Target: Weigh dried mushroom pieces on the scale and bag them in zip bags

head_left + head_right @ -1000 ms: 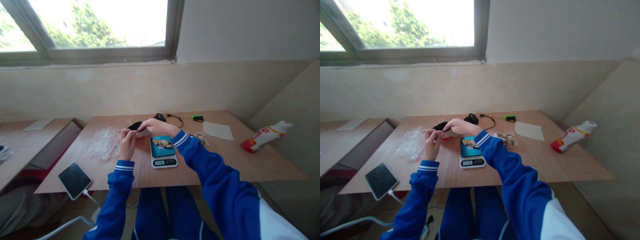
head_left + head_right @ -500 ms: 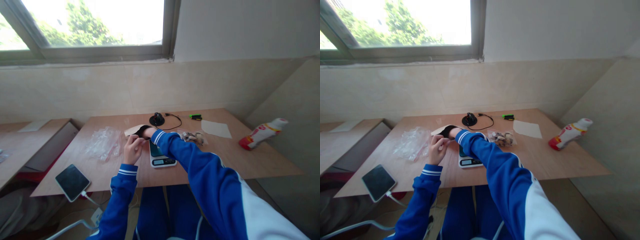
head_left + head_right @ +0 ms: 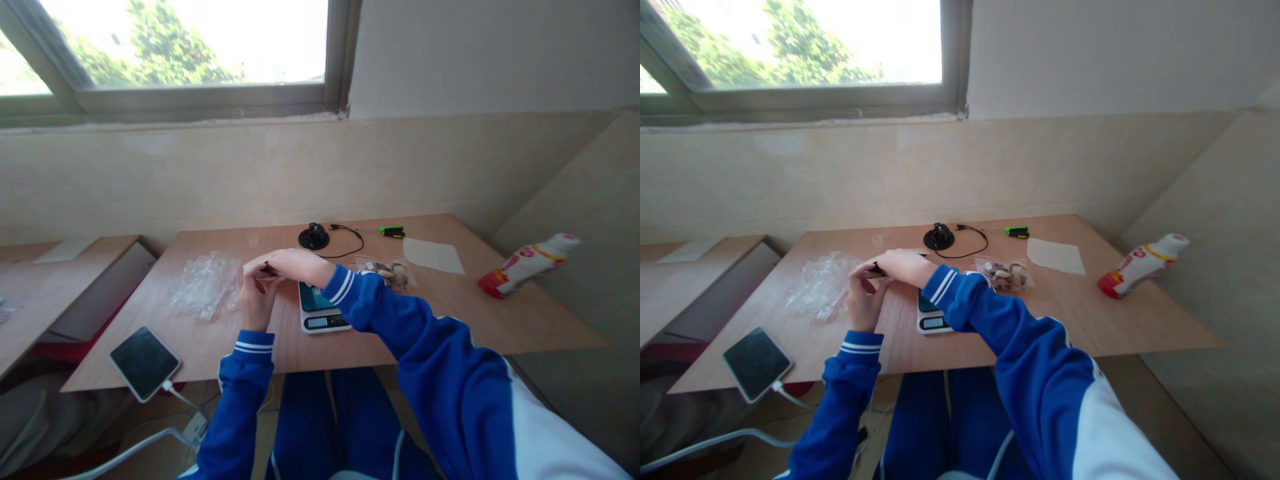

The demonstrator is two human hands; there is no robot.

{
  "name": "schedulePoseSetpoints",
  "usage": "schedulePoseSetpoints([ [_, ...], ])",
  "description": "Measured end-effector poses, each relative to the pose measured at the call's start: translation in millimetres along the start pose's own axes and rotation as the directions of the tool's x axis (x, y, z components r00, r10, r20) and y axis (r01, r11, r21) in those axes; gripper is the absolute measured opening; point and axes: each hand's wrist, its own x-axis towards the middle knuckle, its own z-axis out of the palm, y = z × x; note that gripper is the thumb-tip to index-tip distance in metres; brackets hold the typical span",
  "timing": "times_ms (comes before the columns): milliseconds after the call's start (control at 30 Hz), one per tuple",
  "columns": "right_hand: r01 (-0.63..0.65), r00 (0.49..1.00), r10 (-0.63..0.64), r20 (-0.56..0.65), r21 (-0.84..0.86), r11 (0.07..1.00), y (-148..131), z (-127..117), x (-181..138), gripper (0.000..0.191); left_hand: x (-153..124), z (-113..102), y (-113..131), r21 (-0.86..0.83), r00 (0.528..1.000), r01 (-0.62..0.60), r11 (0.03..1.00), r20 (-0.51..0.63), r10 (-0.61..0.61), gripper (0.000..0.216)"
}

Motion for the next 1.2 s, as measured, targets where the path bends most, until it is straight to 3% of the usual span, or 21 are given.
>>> schedulePoseSetpoints([
  [133, 0.063, 0.994, -0.067, -0.084, -0.053, 0.997, -19.9, -27.2, -27.1, 0.014, 1.9, -2.7, -0.1, 0.018, 0.995, 0.073, 0.997, -0.075, -0.071, 0.043],
  [233, 0.159, 0.947, -0.107, -0.303, 0.153, 0.975, -20.2, -43.1, -55.3, 0.021, 6.7, -6.6, 1.0, 0.072, 0.992, 0.076, 0.994, -0.103, -0.069, 0.036],
  [300, 0.162, 0.894, -0.003, -0.448, 0.316, 0.935, -11.7, -41.6, -77.7, 0.026, 12.2, -9.1, 1.5, 0.122, 0.997, 0.022, 0.992, -0.077, -0.013, 0.026],
  [367, 0.095, 0.862, 0.121, -0.493, 0.39, 0.916, 1.3, -26.1, -99.3, 0.027, 18.9, -9.8, 1.3, 0.157, 0.998, -0.031, 0.987, -0.053, 0.039, 0.021],
  [500, -0.049, 0.825, 0.181, -0.536, 0.251, 0.967, 29.8, 36.4, -127.0, 0.021, 30.2, -5.7, 1.2, 0.221, 0.995, -0.043, 0.974, -0.079, 0.061, 0.02],
  [633, -0.047, 0.898, 0.037, -0.438, -0.01, 0.999, 53.9, 96.6, -132.2, 0.017, 33.4, -1.9, 3.1, 0.254, 0.995, -0.028, 0.967, -0.085, 0.051, 0.02],
  [733, -0.053, 0.937, -0.004, -0.35, -0.154, 0.987, 64.6, 113.8, -132.9, 0.02, 33.2, -3.0, 2.8, 0.253, 0.996, -0.025, 0.967, -0.08, 0.047, 0.019],
  [833, -0.019, 0.95, -0.029, -0.309, -0.151, 0.988, 61.5, 98.9, -136.9, 0.028, 33.2, -5.6, 0.7, 0.234, 0.997, -0.023, 0.972, -0.07, 0.041, 0.019],
  [900, -0.019, 0.927, 0.003, -0.375, -0.041, 0.999, 50.8, 72.4, -137.7, 0.033, 32.8, -6.7, -0.1, 0.22, 0.997, -0.029, 0.975, -0.063, 0.044, 0.018],
  [967, -0.031, 0.846, 0.108, -0.522, 0.155, 0.987, 35.6, 37.9, -131.8, 0.036, 31.6, -6.8, 0.5, 0.208, 0.997, -0.042, 0.977, -0.053, 0.054, 0.018],
  [1033, 0.06, 0.77, 0.172, -0.614, 0.339, 0.939, 20.2, 3.1, -116.7, 0.035, 29.5, -6.1, 2.6, 0.207, 0.997, -0.051, 0.977, -0.05, 0.063, 0.019],
  [1067, 0.122, 0.793, 0.154, -0.59, 0.402, 0.907, 13.8, -11.8, -105.9, 0.035, 28.2, -5.6, 3.8, 0.21, 0.997, -0.052, 0.976, -0.051, 0.065, 0.019],
  [1100, 0.179, 0.853, 0.078, -0.516, 0.429, 0.885, 8.9, -24.0, -93.6, 0.034, 26.8, -5.1, 4.9, 0.214, 0.996, -0.053, 0.975, -0.053, 0.066, 0.019],
  [1200, 0.216, 0.944, -0.103, -0.314, 0.35, 0.911, 3.2, -41.6, -54.9, 0.034, 22.1, -4.8, 5.7, 0.23, 0.994, -0.072, 0.97, -0.058, 0.088, 0.018],
])
